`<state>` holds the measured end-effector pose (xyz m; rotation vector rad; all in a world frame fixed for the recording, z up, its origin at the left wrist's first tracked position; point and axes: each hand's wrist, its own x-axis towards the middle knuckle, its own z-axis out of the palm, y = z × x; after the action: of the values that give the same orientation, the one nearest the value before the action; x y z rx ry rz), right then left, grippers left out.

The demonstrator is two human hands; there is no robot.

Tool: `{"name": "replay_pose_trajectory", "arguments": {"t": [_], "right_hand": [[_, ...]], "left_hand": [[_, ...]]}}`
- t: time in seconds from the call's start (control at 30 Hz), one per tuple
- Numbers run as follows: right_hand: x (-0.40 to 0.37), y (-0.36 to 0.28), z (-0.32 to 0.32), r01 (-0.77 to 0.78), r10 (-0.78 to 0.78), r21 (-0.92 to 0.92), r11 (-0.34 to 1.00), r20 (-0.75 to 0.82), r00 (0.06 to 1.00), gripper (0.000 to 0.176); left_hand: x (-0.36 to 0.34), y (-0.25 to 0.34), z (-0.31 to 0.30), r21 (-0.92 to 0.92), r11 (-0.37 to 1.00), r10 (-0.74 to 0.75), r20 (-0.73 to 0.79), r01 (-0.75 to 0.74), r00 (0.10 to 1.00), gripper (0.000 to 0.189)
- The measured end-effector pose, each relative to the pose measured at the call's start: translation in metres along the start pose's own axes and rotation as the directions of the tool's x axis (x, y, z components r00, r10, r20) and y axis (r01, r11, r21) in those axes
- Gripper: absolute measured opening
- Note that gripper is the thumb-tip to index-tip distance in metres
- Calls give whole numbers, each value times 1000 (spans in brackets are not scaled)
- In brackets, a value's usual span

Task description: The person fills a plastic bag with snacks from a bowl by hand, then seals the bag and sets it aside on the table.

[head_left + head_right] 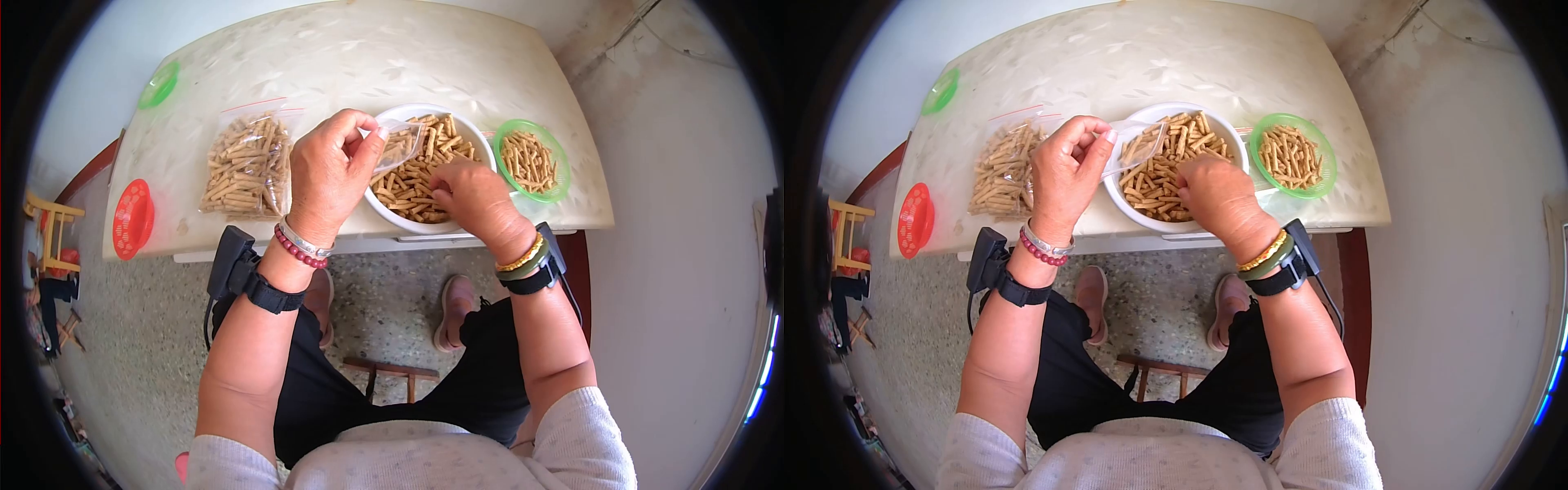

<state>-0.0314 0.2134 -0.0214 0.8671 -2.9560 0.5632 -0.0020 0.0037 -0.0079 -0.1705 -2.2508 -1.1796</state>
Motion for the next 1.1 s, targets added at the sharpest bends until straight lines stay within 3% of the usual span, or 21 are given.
{"name": "replay_pose_trajectory", "arguments": {"t": [0.1,0.17,0.4,0.47,0.5,0.57,0.7,0.83,0.9,0.93,1.0,1.07,1.1], "right_hand": [[0,-7,7,33,-34,-88,996,-11,999,12],[-1,-12,7,34,-34,-160,987,2,999,13],[0,-6,5,4,2,-137,991,43,999,13],[-1,-7,-4,-57,56,66,996,29,998,14],[-1,-4,-4,-58,56,66,996,29,998,14],[0,4,-5,-83,103,260,962,-65,993,13],[1,14,-12,-87,148,301,950,-185,972,13],[3,19,-16,-97,175,363,927,-187,967,15],[5,22,-13,-138,231,698,703,-41,972,15],[5,20,-15,-137,230,698,703,-41,972,15],[2,14,-22,-194,169,806,559,118,978,16],[2,10,-19,-164,167,832,531,87,982,15],[2,7,-18,-134,165,855,502,57,985,14]], "left_hand": [[0,8,1,-115,991,-63,-22,60,998,10],[0,7,3,-93,995,-48,-35,45,998,10],[1,1,4,-88,995,-48,-98,40,994,12],[2,1,3,-92,995,-37,-113,26,993,11],[3,0,2,-96,995,-27,-132,14,991,11],[4,-2,2,-101,995,-13,-151,-2,988,11],[6,1,-1,-119,993,-12,-186,-10,982,11],[7,-1,-1,-130,991,-15,-205,-12,979,11],[6,4,-2,-69,992,90,-229,-108,969,9],[5,8,-3,-69,992,91,-229,-109,969,9],[1,18,-5,33,958,285,-186,-284,940,10],[-3,19,-4,32,957,290,-149,-288,946,13],[-2,20,-4,85,924,381,-122,-373,916,14]]}}
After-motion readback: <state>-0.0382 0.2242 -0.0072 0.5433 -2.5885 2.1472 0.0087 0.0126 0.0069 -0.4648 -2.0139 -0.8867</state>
